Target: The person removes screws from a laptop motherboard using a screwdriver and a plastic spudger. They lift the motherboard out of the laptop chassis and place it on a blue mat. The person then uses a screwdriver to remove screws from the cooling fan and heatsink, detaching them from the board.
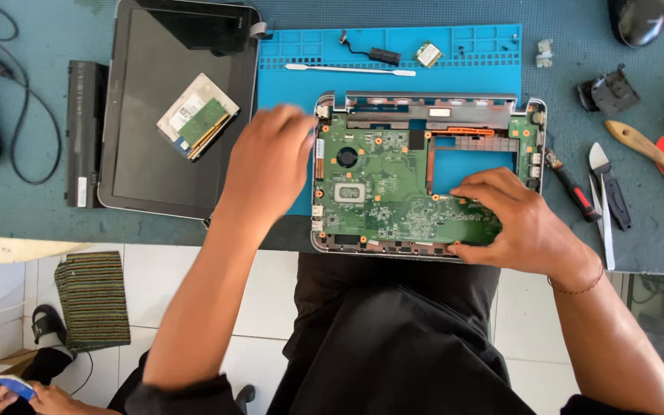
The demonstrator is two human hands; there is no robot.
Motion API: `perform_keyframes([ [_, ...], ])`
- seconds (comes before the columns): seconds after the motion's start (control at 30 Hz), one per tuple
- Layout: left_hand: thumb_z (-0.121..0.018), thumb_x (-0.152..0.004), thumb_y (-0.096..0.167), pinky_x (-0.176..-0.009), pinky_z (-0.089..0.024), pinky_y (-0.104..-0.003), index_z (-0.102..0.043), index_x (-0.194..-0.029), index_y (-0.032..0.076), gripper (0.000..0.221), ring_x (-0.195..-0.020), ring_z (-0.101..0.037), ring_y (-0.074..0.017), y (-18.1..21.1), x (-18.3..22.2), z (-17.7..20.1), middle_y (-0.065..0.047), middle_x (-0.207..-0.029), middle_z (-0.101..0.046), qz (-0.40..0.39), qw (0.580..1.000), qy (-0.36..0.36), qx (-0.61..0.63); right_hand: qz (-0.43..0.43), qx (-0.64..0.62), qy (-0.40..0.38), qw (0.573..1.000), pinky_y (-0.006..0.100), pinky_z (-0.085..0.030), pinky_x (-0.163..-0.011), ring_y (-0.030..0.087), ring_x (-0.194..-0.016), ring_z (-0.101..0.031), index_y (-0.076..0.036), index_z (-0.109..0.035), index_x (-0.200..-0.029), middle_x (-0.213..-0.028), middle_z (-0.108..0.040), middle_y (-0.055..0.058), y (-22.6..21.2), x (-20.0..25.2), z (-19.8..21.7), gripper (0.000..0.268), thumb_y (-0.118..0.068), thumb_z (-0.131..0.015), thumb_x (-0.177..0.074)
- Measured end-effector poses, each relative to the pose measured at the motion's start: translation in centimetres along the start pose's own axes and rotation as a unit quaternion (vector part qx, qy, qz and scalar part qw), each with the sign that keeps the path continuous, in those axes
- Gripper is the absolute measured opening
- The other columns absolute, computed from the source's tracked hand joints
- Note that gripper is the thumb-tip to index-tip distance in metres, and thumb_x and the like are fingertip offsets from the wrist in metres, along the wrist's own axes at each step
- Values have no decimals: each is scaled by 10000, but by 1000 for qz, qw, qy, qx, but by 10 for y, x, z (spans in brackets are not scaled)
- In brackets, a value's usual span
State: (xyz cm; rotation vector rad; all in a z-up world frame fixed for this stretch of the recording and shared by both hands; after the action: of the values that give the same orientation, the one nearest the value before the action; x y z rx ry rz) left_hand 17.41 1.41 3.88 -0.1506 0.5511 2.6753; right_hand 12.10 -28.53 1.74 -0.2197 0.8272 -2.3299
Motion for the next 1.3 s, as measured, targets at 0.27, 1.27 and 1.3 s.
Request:
perform_keyframes([
  [0.27, -694, -978, 20, -728, -532, -531, -759, -1069, 63, 120, -924, -572, -368, -13, -35, -27, -104, -1018, -620, -8, 999, -3, -42, 26, 5, 24, 999, 436, -519, -1013, 305, -1192, -601, -37, -657, -1295, -1246, -611, 141, -5, -1, 1, 729, -343, -927, -691],
  [1.27, -705, -862, -105, -908, -558, -430, -548, -1034, 35, 272, -995, -502, -286, 4, -43, -32, -130, -1128, -459, -138, 962, -28, -235, 61, 42, 30, 997, 463, -531, -1002, 337, -1139, -607, 4, -669, -1258, -1207, -609, 153, -15, -8, 8, 669, -300, -914, -715],
  [1.3, -705, -849, -98, -921, -554, -416, -556, -1049, 47, 288, -1011, -511, -278, 5, -42, -33, -130, -1152, -469, -143, 954, -27, -261, 63, 46, 34, 996, 452, -523, -1006, 339, -1122, -617, 7, -671, -1248, -1199, -618, 161, -18, -7, 8, 649, -297, -904, -724],
])
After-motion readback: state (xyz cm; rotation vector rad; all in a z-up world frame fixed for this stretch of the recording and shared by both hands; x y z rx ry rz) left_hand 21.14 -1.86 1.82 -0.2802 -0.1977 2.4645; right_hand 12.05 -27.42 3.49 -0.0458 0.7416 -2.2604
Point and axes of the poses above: each hand's wrist, its own x-axis away from the middle knuckle, its own z-axis out of the back of the hand, y = z × x, the point moved 8 cm from there along -x, towards the middle knuckle
